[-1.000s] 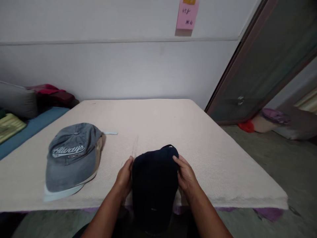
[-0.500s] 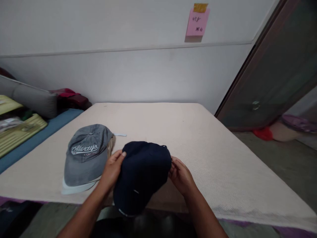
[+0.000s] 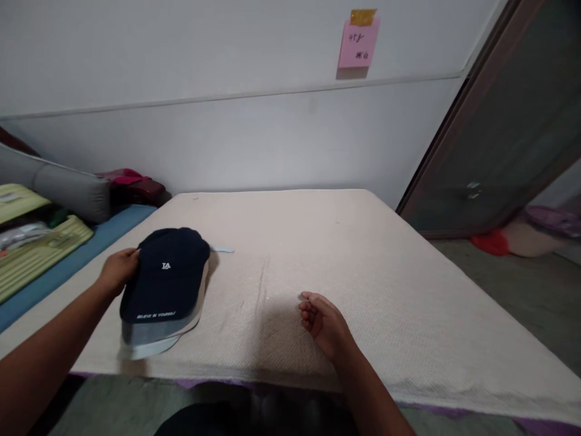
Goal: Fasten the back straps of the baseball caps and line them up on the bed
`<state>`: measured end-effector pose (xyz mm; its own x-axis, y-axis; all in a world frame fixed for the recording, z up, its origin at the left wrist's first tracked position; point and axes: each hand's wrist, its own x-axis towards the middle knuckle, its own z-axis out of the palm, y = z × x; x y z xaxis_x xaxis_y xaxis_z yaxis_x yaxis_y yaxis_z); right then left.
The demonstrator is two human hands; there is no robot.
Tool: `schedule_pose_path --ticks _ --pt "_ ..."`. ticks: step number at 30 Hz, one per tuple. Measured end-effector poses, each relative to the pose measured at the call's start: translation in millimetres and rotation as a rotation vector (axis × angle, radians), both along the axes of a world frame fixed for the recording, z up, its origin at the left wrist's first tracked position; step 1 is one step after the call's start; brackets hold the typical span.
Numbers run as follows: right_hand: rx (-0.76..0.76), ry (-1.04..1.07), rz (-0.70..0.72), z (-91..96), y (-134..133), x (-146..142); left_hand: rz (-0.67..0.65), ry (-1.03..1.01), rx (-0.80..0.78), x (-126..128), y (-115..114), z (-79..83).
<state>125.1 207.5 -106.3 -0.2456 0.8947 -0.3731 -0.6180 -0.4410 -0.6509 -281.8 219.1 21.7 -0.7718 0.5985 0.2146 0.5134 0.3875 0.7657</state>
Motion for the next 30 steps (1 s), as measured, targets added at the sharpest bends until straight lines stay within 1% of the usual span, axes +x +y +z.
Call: schedule_pose_path --ticks 3,5,8,11,15,18,21,25,27,30 --pt "-0.011 -0.019 -0.010 -0.7 -0.3 1.4 -0.012 0.100 -0.175 -21.7 3.9 -18.0" --pt "-0.015 -0.028 -0.013 -0.6 -0.6 2.4 -0.020 0.151 -0.249 -31.1 5.9 -24.1" --pt "-0.020 -0.047 -0.004 -0.1 -0.9 4.7 -0.009 0.214 -0.330 -39.3 4.3 -25.9" --pt "-0.025 -0.058 0.009 -0.8 -1.3 7.8 0.015 0.292 -0.388 -42.9 -3.2 -25.4" --pt "-0.020 -0.071 0.012 -4.8 -2.0 10.3 0.034 0.361 -0.482 -41.1 -14.4 -28.7" --pt "-0.023 -0.072 0.021 -8.1 -1.9 10.9 0.012 0.390 -0.553 -36.1 -18.3 -33.2" --pt "-0.024 -0.068 0.030 -9.4 -1.4 11.4 -0.006 0.424 -0.586 -34.5 -19.1 -38.9" --pt "-0.010 -0.079 0.019 -9.0 -1.4 12.7 0.008 0.435 -0.593 -42.4 -26.4 -50.0" --pt "-0.001 -0.086 0.017 -8.3 -1.7 14.0 0.016 0.427 -0.584 -45.3 -39.0 -58.4" --pt "0.011 -0.108 0.017 -7.3 -2.2 17.1 0.045 0.409 -0.499 -37.8 -72.6 -76.9"
